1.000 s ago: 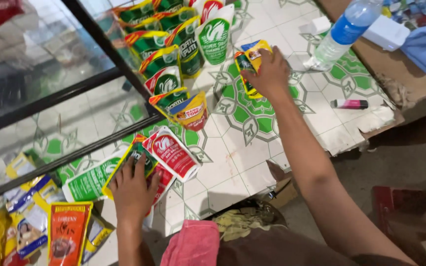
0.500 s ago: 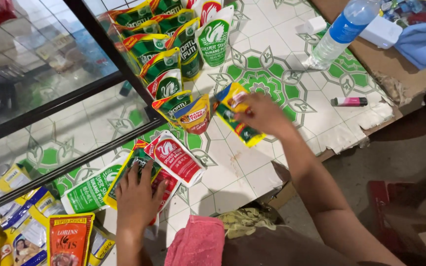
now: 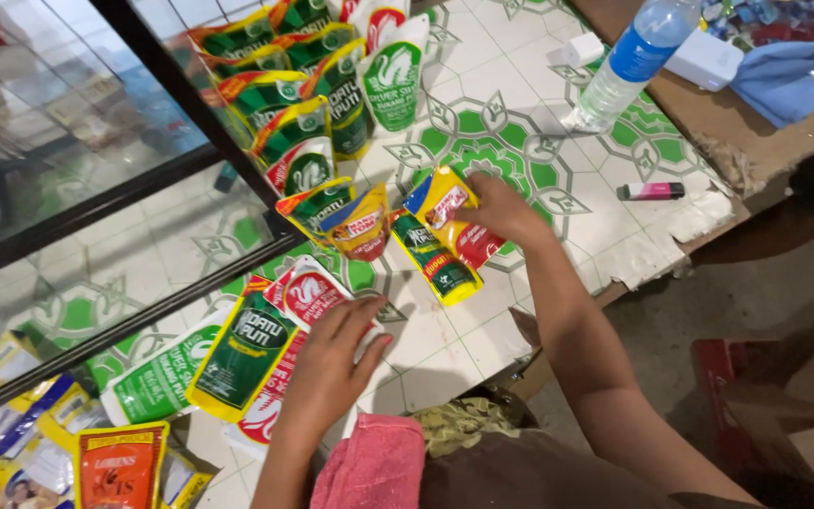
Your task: Organizing and restocking various condiment pouches, snacks, and detergent packets on a store counter and shelf.
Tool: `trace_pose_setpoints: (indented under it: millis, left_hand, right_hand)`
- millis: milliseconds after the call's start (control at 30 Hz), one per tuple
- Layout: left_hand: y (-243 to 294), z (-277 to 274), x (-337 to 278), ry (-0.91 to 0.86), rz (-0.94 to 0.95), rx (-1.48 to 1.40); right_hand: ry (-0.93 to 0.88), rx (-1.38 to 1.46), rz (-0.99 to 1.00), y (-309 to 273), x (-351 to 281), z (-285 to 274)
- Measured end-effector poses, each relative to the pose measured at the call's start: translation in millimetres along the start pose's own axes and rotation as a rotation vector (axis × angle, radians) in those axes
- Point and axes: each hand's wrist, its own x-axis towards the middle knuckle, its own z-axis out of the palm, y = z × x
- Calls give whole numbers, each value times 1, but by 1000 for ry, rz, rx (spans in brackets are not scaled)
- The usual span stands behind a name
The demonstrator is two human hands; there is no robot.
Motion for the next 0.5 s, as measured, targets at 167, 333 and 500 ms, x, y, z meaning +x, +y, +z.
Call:
trace_pose_setpoints:
  millis: [167, 333, 500]
  left_hand:
    - [12, 25, -1, -58, -21, -123]
    - [24, 41, 9, -161, 27, -97]
    - [13, 85, 44, -176, 84, 82]
  right_hand:
    - [26, 503, -90, 35, 24, -11]
    - [127, 1248, 20, 43, 37, -13]
    - [157, 1430, -24, 42, 37, -17]
